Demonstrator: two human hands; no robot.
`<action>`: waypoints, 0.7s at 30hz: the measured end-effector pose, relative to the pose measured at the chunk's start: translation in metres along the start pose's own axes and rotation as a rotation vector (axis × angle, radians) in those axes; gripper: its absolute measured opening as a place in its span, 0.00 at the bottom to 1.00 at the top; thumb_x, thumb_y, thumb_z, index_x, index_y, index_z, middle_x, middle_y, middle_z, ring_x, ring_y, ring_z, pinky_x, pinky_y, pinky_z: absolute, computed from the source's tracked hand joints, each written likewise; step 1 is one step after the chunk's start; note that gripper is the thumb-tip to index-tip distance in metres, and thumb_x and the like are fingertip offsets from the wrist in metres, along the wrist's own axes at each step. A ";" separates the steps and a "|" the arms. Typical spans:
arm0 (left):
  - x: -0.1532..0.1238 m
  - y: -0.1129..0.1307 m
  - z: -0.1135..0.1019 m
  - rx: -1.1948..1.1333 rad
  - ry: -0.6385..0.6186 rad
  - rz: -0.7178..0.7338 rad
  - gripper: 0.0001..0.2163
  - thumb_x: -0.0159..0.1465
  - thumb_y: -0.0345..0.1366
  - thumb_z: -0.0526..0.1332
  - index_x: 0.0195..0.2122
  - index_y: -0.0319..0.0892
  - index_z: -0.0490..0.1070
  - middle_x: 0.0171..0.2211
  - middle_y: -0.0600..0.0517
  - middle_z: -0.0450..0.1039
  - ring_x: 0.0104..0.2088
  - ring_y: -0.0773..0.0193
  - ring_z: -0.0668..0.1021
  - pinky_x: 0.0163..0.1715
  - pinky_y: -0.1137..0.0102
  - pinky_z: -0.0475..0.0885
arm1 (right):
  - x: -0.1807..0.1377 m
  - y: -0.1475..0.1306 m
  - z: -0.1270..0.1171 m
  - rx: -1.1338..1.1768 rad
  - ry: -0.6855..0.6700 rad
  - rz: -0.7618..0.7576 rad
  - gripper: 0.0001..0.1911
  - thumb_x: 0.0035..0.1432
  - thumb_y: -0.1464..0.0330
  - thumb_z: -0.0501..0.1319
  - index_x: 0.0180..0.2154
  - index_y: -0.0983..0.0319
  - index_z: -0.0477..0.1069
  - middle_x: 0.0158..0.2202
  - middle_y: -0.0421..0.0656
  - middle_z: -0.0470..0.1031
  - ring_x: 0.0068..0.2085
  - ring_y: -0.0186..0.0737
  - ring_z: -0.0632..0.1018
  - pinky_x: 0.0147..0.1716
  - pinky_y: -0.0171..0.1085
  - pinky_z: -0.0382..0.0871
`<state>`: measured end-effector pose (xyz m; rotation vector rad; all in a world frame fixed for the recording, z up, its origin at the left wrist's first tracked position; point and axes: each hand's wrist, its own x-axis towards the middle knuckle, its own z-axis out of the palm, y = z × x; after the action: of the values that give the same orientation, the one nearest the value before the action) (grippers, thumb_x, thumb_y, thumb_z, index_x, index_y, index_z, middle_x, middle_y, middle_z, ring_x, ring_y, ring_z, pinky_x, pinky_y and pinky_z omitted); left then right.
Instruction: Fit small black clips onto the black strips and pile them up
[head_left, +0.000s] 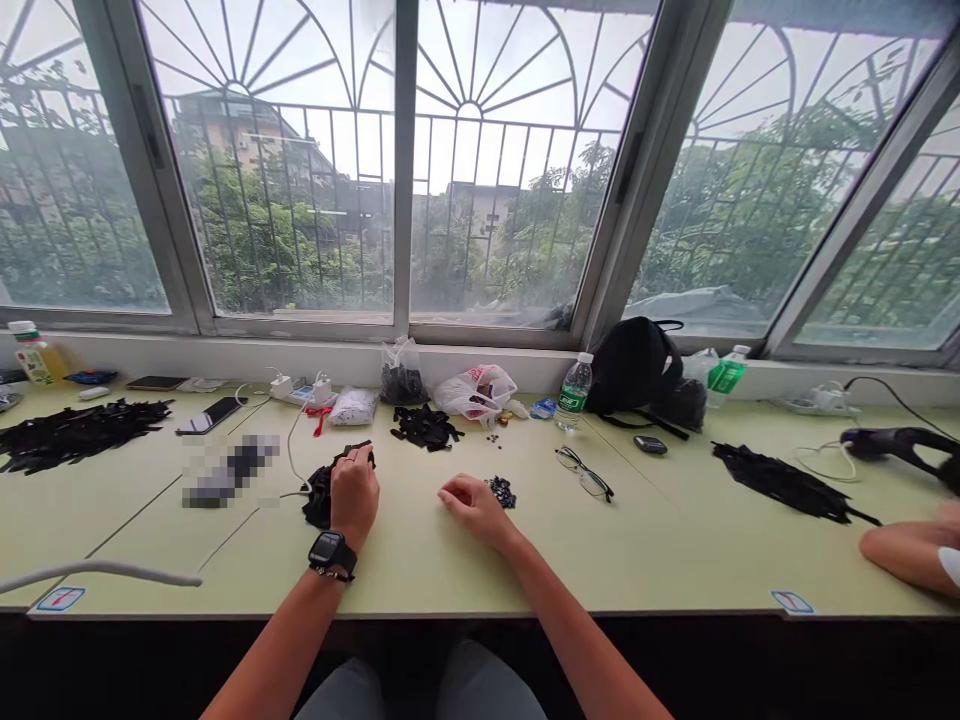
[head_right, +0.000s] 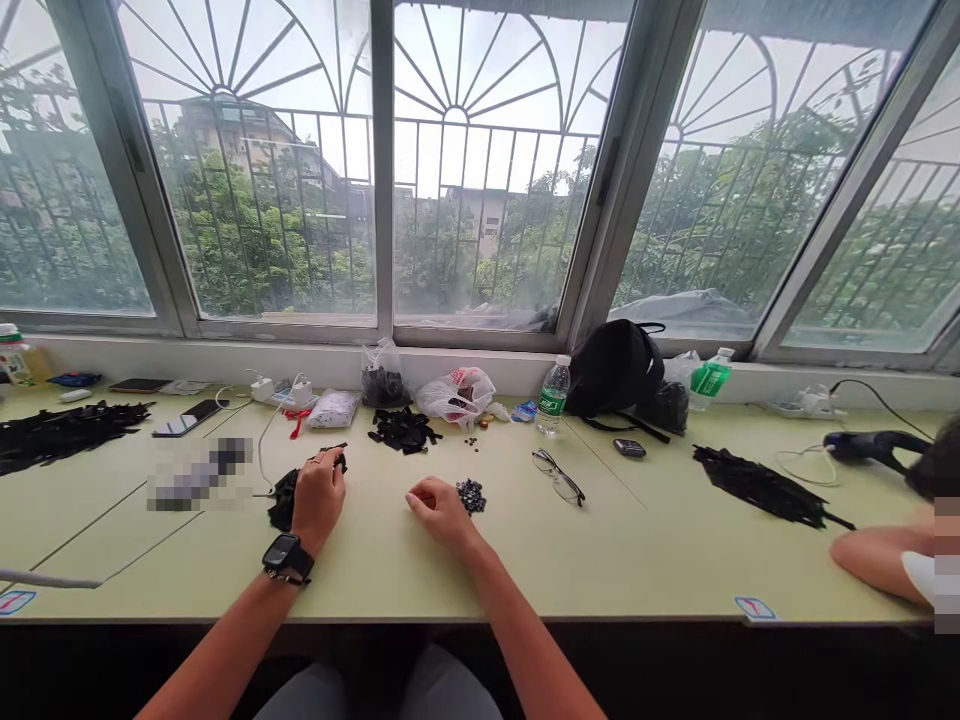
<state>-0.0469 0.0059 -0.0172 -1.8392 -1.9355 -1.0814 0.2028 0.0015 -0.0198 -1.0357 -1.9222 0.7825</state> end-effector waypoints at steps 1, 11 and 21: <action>0.000 -0.001 0.002 -0.029 0.009 0.000 0.17 0.67 0.24 0.55 0.56 0.37 0.71 0.47 0.42 0.79 0.44 0.53 0.79 0.48 0.62 0.70 | 0.000 0.000 0.000 0.001 -0.003 0.000 0.13 0.63 0.60 0.62 0.33 0.62 0.77 0.35 0.44 0.74 0.34 0.39 0.74 0.33 0.36 0.66; -0.001 -0.002 0.004 -0.168 0.024 -0.044 0.08 0.70 0.32 0.58 0.49 0.41 0.73 0.37 0.44 0.81 0.35 0.53 0.82 0.35 0.66 0.70 | 0.000 0.001 0.001 -0.030 -0.004 -0.002 0.12 0.64 0.62 0.61 0.33 0.62 0.77 0.35 0.44 0.75 0.35 0.39 0.75 0.34 0.36 0.67; 0.000 0.003 -0.003 -0.239 0.075 -0.031 0.09 0.74 0.37 0.55 0.48 0.42 0.73 0.32 0.47 0.80 0.30 0.56 0.80 0.30 0.69 0.65 | -0.001 -0.002 0.001 -0.041 -0.010 -0.002 0.11 0.64 0.62 0.61 0.33 0.62 0.77 0.36 0.44 0.76 0.35 0.39 0.75 0.34 0.36 0.67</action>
<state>-0.0452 0.0035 -0.0140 -1.8599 -1.8666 -1.4257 0.2020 -0.0005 -0.0194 -1.0565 -1.9549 0.7511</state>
